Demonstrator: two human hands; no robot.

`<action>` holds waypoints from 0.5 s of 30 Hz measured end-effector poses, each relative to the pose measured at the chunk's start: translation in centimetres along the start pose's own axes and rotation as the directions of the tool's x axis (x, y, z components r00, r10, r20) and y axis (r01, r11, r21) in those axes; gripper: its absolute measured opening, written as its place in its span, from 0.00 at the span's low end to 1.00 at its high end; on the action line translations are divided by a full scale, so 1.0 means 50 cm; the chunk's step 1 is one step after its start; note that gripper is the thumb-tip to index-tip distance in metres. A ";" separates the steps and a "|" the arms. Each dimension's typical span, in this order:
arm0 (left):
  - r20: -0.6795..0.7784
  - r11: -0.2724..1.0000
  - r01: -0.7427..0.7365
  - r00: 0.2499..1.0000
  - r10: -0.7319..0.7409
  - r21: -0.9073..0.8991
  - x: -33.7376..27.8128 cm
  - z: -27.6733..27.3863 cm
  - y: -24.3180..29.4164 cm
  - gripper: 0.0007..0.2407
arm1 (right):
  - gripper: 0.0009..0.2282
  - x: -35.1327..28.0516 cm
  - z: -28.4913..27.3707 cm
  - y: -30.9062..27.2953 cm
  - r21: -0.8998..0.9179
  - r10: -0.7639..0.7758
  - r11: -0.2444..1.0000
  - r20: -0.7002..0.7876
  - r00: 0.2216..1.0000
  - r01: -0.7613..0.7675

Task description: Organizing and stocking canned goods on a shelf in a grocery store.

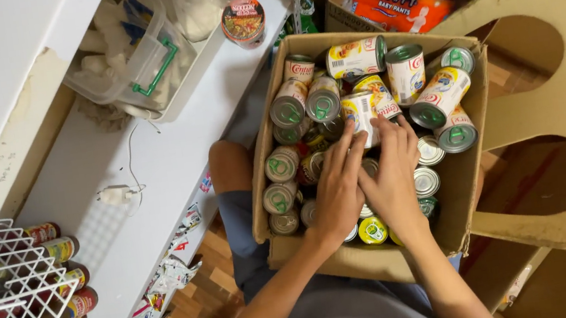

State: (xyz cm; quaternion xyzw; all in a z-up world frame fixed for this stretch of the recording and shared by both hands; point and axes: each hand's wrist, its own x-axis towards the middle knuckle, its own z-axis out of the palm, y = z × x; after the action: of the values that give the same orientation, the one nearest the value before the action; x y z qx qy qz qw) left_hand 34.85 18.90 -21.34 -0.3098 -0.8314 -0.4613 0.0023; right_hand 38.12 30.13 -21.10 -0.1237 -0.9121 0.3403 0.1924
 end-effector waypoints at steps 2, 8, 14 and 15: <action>0.026 0.999 0.018 1.000 -0.016 -0.040 -0.024 -0.002 0.004 0.28 | 0.30 -0.022 0.003 0.002 -0.011 -0.019 1.000 -0.028 0.999 0.019; 0.119 0.994 0.080 0.990 -0.071 -0.071 -0.080 0.000 0.026 0.27 | 0.27 -0.075 -0.009 0.017 0.161 0.046 0.986 -0.028 0.999 -0.041; 0.125 0.997 0.029 0.992 -0.019 -0.077 -0.117 -0.005 0.029 0.26 | 0.27 -0.098 -0.012 0.067 0.244 0.178 0.951 0.071 0.981 -0.190; 0.127 0.997 0.030 0.992 -0.020 -0.078 -0.119 -0.005 0.025 0.26 | 0.27 -0.097 -0.019 0.060 0.244 0.180 0.950 0.072 0.981 -0.192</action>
State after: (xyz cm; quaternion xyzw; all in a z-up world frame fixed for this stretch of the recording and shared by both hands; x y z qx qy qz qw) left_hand 40.23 16.11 -21.97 -0.3278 -0.8147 -0.4734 -0.0684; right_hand 43.13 31.16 -23.76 -0.1757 -0.8506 0.4720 0.1514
